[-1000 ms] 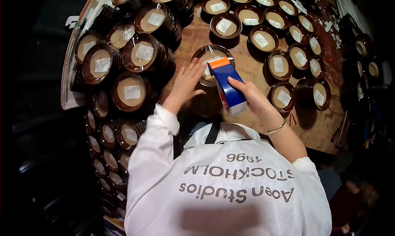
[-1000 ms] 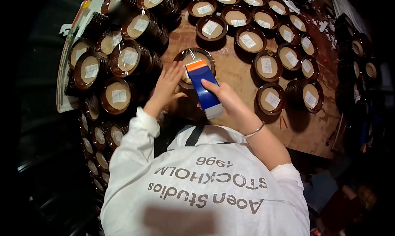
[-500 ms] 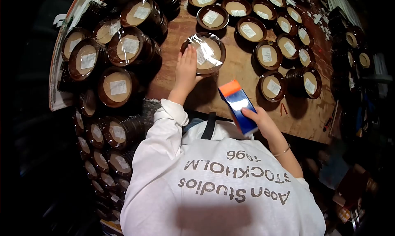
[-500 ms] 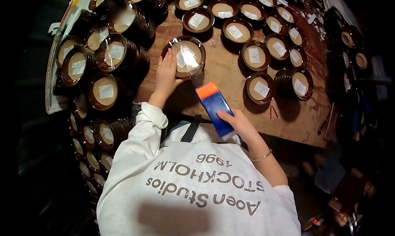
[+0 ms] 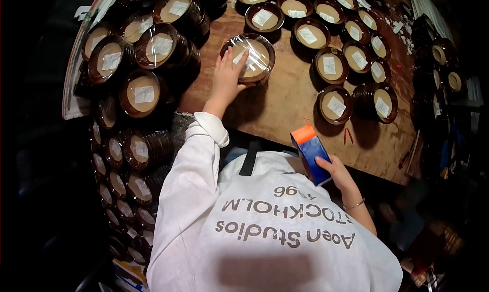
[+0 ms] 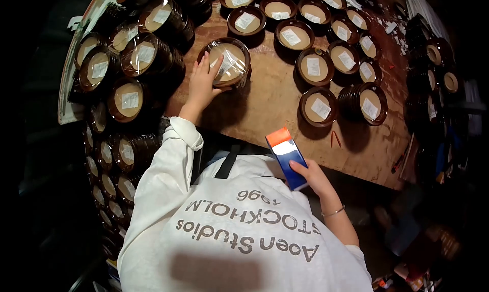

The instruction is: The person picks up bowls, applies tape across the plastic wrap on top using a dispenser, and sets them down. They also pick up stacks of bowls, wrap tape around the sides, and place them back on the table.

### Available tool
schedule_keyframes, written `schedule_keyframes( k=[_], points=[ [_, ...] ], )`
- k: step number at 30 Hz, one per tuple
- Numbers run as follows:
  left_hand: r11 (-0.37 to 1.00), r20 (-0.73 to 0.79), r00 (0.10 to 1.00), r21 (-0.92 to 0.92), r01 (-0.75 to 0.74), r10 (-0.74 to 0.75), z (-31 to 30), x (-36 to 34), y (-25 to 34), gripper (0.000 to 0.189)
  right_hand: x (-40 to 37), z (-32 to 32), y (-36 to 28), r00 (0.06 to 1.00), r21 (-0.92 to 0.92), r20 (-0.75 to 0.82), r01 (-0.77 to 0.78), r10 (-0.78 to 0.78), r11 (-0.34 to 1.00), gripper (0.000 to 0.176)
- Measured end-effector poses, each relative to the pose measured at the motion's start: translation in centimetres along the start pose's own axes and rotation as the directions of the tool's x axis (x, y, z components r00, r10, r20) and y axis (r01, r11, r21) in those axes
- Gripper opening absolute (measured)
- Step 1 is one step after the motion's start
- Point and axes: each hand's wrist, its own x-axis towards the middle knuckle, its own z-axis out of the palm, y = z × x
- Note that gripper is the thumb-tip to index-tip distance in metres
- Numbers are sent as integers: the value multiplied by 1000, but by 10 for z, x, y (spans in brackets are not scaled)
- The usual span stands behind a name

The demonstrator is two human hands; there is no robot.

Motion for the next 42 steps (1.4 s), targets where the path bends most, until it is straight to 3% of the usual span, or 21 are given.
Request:
schedule_keyframes(
  k=[2,4,8,9,11,12,14,15,17,18,20,21,23,27,29,33,35,36,38,40,42],
  points=[
    [1000,22,1000,21,1,-1,2,0,1,97,8,-1,5,1000,-12,-25,-18,18,1000,38],
    [1000,1,1000,20,-9,9,2,-2,3,95,40,0,10,999,-200,-38,-20,13,980,39],
    [999,13,999,-8,-46,46,-6,-11,19,79,124,13,9,995,-96,37,-94,98,991,43],
    [993,22,993,-20,-118,119,-10,-19,33,63,137,18,0,994,-97,37,-99,103,990,42],
    [912,25,912,-46,-408,409,8,-42,48,40,162,26,-12,996,-135,10,-86,89,987,41],
    [879,121,872,-9,-477,475,18,-55,54,43,179,27,-11,996,-134,9,-85,87,987,41],
    [726,356,788,320,-608,503,37,-68,61,47,211,28,-13,1000,-220,-4,-13,12,975,40],
    [726,354,787,319,-609,505,42,-67,64,47,217,33,-19,1000,-220,-7,-13,12,975,40],
    [527,663,661,442,-725,353,50,-62,65,49,228,42,-29,997,-203,-35,64,-72,977,39],
    [528,660,663,444,-724,353,54,-59,62,49,233,45,-35,997,-206,-36,65,-74,976,39],
    [438,762,556,397,-807,332,63,-51,52,49,240,51,-43,994,-374,-59,64,-93,925,38],
    [436,762,556,398,-807,332,71,-50,47,49,242,53,-41,994,-374,-59,66,-95,925,38],
    [391,619,646,513,-764,448,89,-46,35,47,246,54,-40,1000,-124,-25,-9,6,992,38],
    [327,553,674,600,-730,490,107,-37,31,46,224,47,-46,989,-21,-9,-145,145,989,37],
    [309,561,670,607,-733,487,111,-38,31,46,206,26,-40,972,295,183,-200,150,934,30],
    [284,570,663,615,-736,485,115,-36,29,45,152,10,-49,999,317,16,-54,51,947,39],
    [264,574,660,623,-736,484,116,-37,27,45,164,11,-42,941,24,-271,217,-202,976,40],
    [254,577,657,626,-737,486,118,-38,27,45,203,-3,-14,855,-377,-293,308,-428,874,44],
    [227,584,651,635,-738,485,119,-39,29,45,217,16,-23,763,-704,-417,73,-495,706,46],
    [213,581,658,650,-729,480,123,-42,30,45,224,34,-48,772,-767,-477,-133,-420,628,45],
    [212,582,665,656,-724,469,122,-46,34,44,242,36,-47,772,-774,-494,-180,-401,608,44]
  ],
)
